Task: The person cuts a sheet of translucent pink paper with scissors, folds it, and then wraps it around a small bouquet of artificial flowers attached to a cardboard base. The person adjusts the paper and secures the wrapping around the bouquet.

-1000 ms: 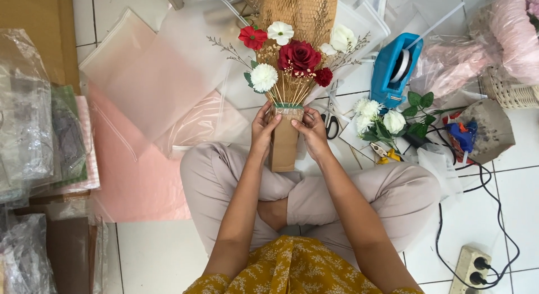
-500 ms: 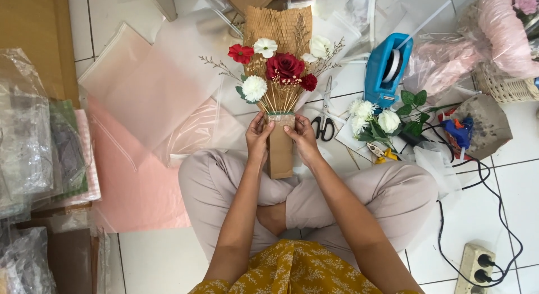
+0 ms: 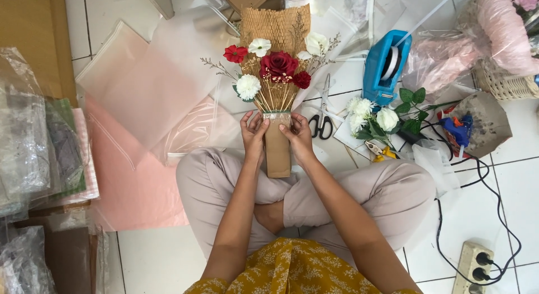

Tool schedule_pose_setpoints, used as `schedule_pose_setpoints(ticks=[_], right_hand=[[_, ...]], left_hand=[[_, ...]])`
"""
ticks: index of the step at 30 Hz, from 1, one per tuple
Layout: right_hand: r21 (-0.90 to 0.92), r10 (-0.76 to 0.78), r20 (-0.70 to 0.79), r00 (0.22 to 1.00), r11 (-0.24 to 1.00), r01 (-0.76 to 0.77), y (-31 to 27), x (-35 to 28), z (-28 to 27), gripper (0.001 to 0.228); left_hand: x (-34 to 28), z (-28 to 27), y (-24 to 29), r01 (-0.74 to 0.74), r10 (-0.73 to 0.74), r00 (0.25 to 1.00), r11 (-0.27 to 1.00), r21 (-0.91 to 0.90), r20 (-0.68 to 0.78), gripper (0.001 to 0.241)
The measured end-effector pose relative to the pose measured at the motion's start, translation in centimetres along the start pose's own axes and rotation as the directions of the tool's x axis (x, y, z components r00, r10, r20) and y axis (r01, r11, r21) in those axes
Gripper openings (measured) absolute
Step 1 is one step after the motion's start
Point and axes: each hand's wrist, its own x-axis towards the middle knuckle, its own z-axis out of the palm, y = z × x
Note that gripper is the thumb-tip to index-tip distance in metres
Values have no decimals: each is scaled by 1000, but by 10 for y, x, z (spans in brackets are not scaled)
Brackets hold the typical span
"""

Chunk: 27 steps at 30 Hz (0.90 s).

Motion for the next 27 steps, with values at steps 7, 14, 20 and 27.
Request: schedule_pose_setpoints(ticks=[7,14,20,27], right_hand=[[-191,-49,-73,996,981,34,1,4,0,61],[-309,-32,-67,997,951,10,-16,-6,7,67],[-185,-59,-25,998,981,54,-9,1,2,50],[-33,-43,5,999,999,43,-2,2,0,40]], left_hand=[[-5,6,8,-46,47,999,998,31,-22,54],[-14,25,15,-72,78,996,986,153,-34,70],[-15,35,26,-129,138,990,969,211,-31,98],[-12,34,30,-149,156,988,927,345,6,76]])
